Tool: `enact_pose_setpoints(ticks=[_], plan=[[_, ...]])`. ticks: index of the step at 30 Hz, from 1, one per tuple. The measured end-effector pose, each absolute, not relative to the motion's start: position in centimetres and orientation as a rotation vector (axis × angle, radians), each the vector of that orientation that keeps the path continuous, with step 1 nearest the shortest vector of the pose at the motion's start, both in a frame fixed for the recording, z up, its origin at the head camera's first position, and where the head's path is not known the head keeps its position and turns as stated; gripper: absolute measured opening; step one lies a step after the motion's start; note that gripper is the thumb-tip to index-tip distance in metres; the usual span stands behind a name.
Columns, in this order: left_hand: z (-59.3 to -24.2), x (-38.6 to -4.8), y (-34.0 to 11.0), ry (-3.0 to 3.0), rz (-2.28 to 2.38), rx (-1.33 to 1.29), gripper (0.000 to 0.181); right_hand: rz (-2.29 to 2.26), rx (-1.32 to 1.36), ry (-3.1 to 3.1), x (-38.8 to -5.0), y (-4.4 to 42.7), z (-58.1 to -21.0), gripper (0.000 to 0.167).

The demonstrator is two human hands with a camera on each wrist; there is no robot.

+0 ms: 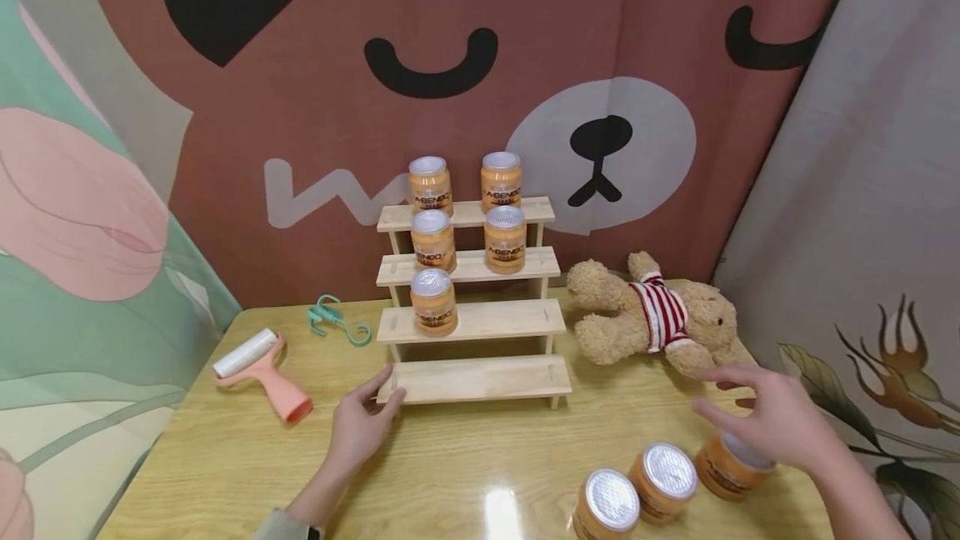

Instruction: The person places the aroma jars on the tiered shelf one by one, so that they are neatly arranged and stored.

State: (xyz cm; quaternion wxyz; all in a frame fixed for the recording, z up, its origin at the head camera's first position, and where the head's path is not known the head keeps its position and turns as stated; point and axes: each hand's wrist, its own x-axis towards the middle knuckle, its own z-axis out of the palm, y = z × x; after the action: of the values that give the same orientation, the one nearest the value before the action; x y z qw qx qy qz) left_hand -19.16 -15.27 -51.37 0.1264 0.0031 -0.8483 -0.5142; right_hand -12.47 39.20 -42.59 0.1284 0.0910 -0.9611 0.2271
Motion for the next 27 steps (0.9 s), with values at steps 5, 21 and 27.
enact_pose_setpoints(ticks=[5,21,27], plan=[[-51.4,-19.1,-15.3,-2.462,-1.494,-0.005,0.048,0.656,0.252,-2.972,-11.7,39.9,-42.7,0.044],[-51.5,-19.1,-15.3,-2.468,-1.516,0.023,0.049,0.586,0.500,-3.298,-12.0,42.2,-42.4,0.055],[-51.6,-19.1,-15.3,-2.470,-1.511,0.031,0.048,0.596,0.623,-3.179,-12.7,42.3,-42.0,0.050]])
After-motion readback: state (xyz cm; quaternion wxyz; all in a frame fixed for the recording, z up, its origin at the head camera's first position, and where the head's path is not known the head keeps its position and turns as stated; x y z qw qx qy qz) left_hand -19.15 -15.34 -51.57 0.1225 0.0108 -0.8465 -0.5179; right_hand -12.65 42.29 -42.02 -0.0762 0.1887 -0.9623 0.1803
